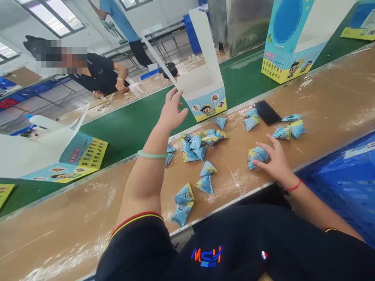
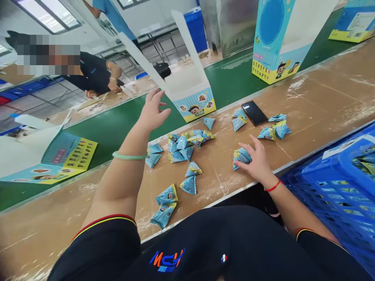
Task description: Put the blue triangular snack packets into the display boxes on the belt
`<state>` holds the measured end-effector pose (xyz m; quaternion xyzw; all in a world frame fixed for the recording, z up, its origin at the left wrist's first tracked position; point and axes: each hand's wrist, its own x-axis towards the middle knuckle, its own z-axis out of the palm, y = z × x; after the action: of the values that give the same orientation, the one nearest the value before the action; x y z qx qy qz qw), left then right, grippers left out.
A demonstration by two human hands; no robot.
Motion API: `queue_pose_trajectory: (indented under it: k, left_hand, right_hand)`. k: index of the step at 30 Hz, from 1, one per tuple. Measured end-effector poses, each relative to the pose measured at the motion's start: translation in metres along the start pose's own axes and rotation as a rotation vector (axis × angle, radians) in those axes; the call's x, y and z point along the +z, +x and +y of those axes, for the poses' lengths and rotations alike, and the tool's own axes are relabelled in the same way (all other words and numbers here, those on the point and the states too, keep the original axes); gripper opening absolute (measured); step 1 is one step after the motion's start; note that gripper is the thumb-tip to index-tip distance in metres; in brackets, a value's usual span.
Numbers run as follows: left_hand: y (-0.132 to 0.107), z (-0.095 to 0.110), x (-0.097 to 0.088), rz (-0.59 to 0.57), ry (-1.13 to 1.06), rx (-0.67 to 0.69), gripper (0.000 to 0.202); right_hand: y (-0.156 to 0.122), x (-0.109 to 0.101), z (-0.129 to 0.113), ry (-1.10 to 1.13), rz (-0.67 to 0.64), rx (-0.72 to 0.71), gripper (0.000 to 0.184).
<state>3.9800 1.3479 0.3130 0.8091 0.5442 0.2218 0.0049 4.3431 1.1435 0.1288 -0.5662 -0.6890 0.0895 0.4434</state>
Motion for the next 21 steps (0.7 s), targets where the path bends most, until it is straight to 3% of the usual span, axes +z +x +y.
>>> queue_pose_trajectory:
  k: [3, 5, 8, 10, 13, 16, 21]
  left_hand:
    - [-0.069, 0.004, -0.028, -0.016, -0.021, 0.006, 0.069]
    - [-0.119, 0.017, -0.035, -0.160, -0.051, 0.016, 0.069]
    - [-0.180, 0.040, -0.020, -0.538, -0.095, 0.080, 0.093]
    - [-0.202, 0.053, 0.000, -0.695, -0.051, 0.129, 0.116]
    - [-0.207, 0.065, 0.030, -0.772, 0.046, 0.195, 0.123]
    - [-0.190, 0.081, 0.053, -0.769, 0.074, 0.294, 0.102]
    - [-0.148, 0.125, 0.090, -0.721, 0.086, 0.451, 0.084]
  right_hand:
    - [-0.006, 0.013, 0.004, -0.047, -0.084, -0.045, 0.055]
    - [-0.007, 0.018, 0.008, -0.047, -0.061, -0.069, 0.048]
    - [-0.008, 0.020, 0.014, -0.024, -0.024, -0.077, 0.047]
    - [-0.009, 0.020, 0.017, -0.015, -0.031, -0.070, 0.049]
    - [-0.009, 0.020, 0.020, -0.035, -0.087, -0.046, 0.052]
    - [-0.009, 0.019, 0.022, -0.069, -0.148, -0.069, 0.046]
    - [-0.016, 0.013, 0.026, -0.173, -0.037, -0.082, 0.039]
